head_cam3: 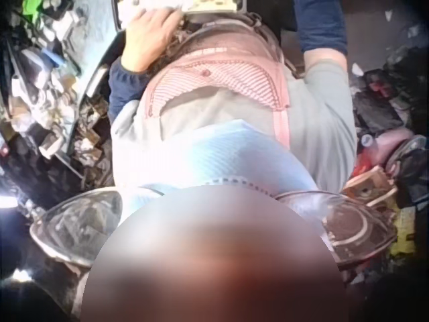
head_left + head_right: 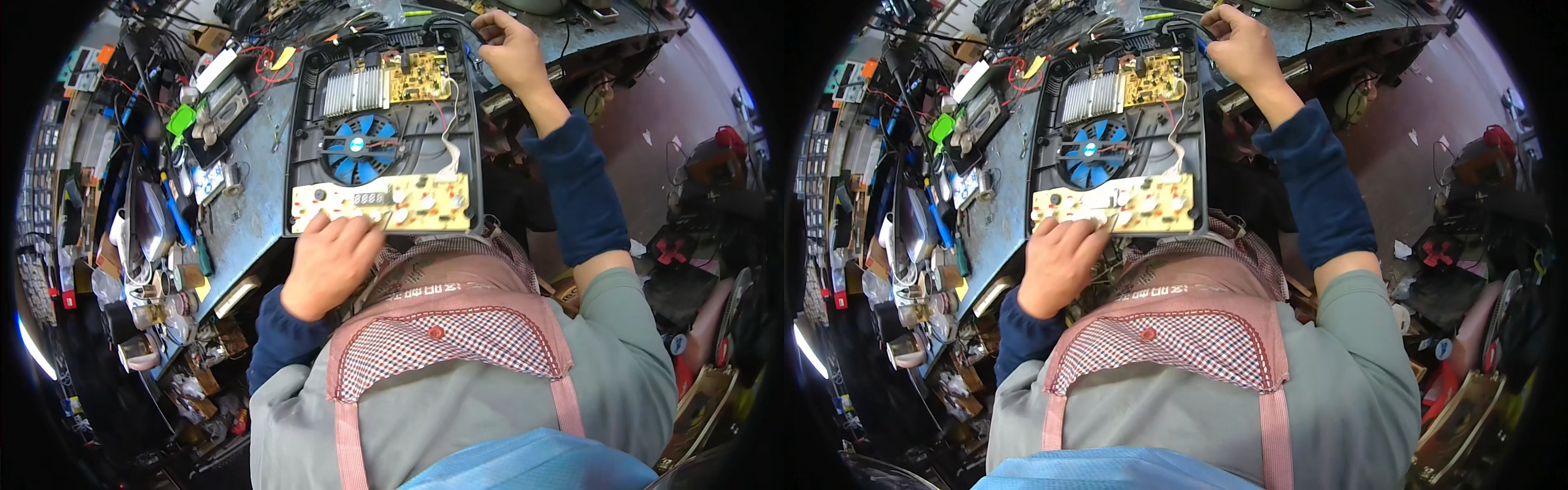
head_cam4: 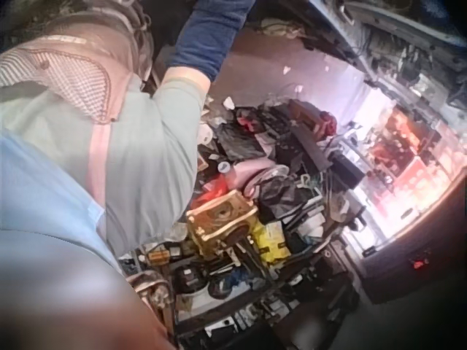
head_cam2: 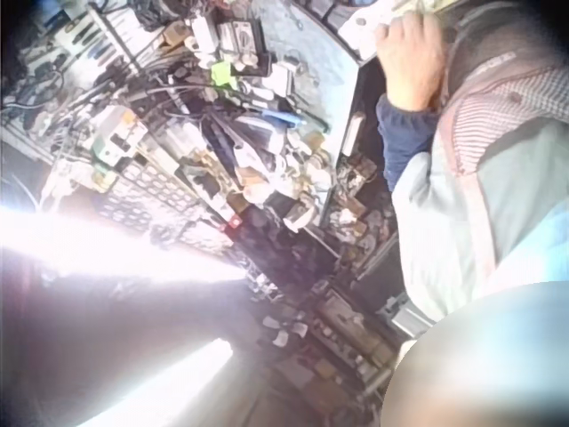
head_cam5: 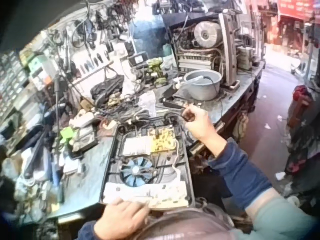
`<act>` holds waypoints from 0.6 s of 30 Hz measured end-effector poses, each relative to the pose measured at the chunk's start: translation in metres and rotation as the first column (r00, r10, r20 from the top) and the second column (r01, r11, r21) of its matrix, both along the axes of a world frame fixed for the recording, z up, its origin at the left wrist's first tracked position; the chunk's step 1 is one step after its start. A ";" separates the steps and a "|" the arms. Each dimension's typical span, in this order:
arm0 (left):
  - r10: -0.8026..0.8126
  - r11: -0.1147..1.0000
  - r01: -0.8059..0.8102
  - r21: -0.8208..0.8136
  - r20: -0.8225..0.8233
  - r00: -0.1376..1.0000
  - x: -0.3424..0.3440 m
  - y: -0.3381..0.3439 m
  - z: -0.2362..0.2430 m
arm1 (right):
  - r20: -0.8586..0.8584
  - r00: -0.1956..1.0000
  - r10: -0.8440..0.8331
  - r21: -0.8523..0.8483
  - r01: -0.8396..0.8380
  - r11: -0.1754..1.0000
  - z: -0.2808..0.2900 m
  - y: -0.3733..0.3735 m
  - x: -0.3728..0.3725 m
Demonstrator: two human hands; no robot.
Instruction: The person works on an open electronic device, using a screwdriver to adjust components and a soldering iron to work on the circuit board. They manipulate wires and small parts while the device remains on the workbench.
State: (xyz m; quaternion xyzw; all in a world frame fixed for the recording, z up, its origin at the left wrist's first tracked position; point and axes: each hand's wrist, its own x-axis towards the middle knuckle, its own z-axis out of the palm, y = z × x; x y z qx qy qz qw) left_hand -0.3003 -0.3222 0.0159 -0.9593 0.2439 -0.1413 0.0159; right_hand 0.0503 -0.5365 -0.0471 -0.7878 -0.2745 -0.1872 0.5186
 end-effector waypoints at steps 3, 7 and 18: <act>0.207 0.978 -0.206 0.009 -0.060 0.977 -0.030 0.023 -0.003 | -0.086 0.984 0.159 0.149 -0.145 0.978 -0.006 0.002 -0.010; 0.430 0.795 -0.355 -0.492 0.044 0.902 -0.049 0.015 -0.027 | -0.162 0.973 0.165 0.240 -0.124 0.963 -0.024 0.010 -0.004; -0.145 -0.491 -0.657 -0.572 -0.690 0.709 -0.043 -0.015 -0.067 | -0.447 0.818 0.363 0.276 -0.260 0.925 -0.015 0.038 0.034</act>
